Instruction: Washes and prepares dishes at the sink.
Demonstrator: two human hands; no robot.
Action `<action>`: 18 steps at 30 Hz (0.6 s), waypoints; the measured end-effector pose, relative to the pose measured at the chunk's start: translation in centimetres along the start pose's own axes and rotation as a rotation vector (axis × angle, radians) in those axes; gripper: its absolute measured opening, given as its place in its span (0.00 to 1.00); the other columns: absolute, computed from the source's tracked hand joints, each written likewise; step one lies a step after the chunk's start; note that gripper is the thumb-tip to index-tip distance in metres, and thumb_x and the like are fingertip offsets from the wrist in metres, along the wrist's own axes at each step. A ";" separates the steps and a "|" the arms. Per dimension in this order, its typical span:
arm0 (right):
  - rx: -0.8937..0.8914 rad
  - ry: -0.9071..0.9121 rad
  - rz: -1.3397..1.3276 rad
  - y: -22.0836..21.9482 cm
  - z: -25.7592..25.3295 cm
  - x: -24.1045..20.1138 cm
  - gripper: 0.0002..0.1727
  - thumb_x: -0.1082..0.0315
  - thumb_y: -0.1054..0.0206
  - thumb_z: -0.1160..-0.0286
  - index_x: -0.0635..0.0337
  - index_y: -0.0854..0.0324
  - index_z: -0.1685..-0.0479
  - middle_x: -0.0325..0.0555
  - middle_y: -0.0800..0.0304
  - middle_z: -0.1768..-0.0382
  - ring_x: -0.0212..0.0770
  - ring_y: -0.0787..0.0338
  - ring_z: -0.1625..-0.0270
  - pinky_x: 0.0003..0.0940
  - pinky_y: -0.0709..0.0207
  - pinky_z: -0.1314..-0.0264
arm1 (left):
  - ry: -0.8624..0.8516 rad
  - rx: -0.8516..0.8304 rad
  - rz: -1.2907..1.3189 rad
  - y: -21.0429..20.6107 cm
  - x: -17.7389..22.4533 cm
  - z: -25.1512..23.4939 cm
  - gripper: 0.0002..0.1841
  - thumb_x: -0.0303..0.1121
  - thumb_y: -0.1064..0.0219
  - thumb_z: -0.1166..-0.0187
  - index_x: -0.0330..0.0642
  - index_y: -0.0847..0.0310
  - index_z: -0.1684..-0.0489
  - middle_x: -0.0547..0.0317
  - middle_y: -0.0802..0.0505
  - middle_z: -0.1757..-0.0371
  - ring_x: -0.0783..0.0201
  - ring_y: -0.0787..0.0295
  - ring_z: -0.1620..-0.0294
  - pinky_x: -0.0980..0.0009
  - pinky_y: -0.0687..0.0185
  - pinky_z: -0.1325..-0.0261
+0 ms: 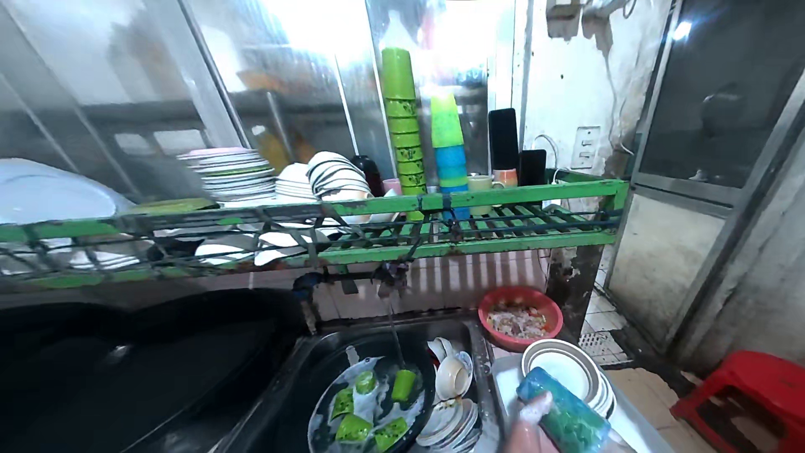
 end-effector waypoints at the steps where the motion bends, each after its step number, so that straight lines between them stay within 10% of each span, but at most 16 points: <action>1: -0.014 0.140 0.313 0.5 0.0 0.7 0.11 0.82 0.41 0.26 0.67 0.22 0.48 0.42 0.09 0.61 0.29 0.09 0.56 0.25 0.14 0.50 | 0.010 0.043 -0.043 -0.1 0.1 -0.1 0.16 0.35 0.47 0.10 0.38 0.30 0.30 0.47 0.10 0.49 0.55 0.10 0.49 0.54 0.13 0.45; 3: -0.132 0.402 0.933 1.0 0.7 0.7 0.20 0.72 0.32 0.29 0.81 0.18 0.43 0.66 0.08 0.49 0.56 0.08 0.42 0.51 0.19 0.31 | 0.033 0.112 -0.107 0.0 0.2 -0.2 0.18 0.37 0.43 0.11 0.39 0.29 0.29 0.45 0.11 0.48 0.53 0.11 0.50 0.54 0.13 0.47; 5: -0.214 0.674 1.290 1.1 1.3 0.7 0.16 0.69 0.32 0.27 0.79 0.12 0.56 0.71 0.07 0.57 0.68 0.06 0.48 0.64 0.15 0.41 | 0.039 0.127 -0.138 0.2 0.3 -0.6 0.20 0.38 0.40 0.13 0.41 0.29 0.27 0.45 0.10 0.48 0.52 0.10 0.51 0.54 0.12 0.50; 11: -0.157 0.977 1.361 2.3 0.7 1.6 0.07 0.73 0.30 0.34 0.71 0.10 0.68 0.62 0.06 0.67 0.61 0.03 0.59 0.58 0.10 0.57 | -0.075 0.160 -0.130 0.0 1.2 -1.5 0.17 0.37 0.42 0.12 0.38 0.27 0.32 0.46 0.10 0.53 0.54 0.09 0.55 0.56 0.11 0.54; 14: -0.244 0.739 1.441 3.0 2.0 1.4 0.07 0.74 0.30 0.34 0.71 0.10 0.67 0.65 0.06 0.64 0.65 0.04 0.56 0.61 0.11 0.54 | -0.247 0.245 -0.175 1.6 3.4 -3.3 0.19 0.38 0.42 0.12 0.39 0.28 0.29 0.44 0.11 0.48 0.53 0.11 0.50 0.54 0.12 0.49; 16: -0.421 0.173 1.565 1.9 2.2 0.6 0.14 0.70 0.37 0.21 0.71 0.13 0.48 0.68 0.10 0.44 0.67 0.11 0.36 0.64 0.20 0.32 | -0.315 0.269 -0.270 1.8 3.4 -3.3 0.24 0.37 0.37 0.14 0.41 0.34 0.22 0.42 0.12 0.42 0.52 0.11 0.45 0.54 0.13 0.44; 18: -0.565 0.060 1.611 1.5 1.9 1.1 0.17 0.71 0.42 0.18 0.67 0.16 0.36 0.63 0.15 0.32 0.62 0.17 0.26 0.62 0.24 0.25 | -0.340 0.232 -0.341 1.5 2.3 -2.8 0.34 0.36 0.32 0.17 0.47 0.44 0.13 0.44 0.16 0.32 0.53 0.14 0.37 0.54 0.14 0.38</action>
Point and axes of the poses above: each hand's wrist, its own z-axis away from the middle knuckle, its own y-axis out of the back of the hand, x = y × z, the point moved 1 cm from there along -z, towards the middle knuckle
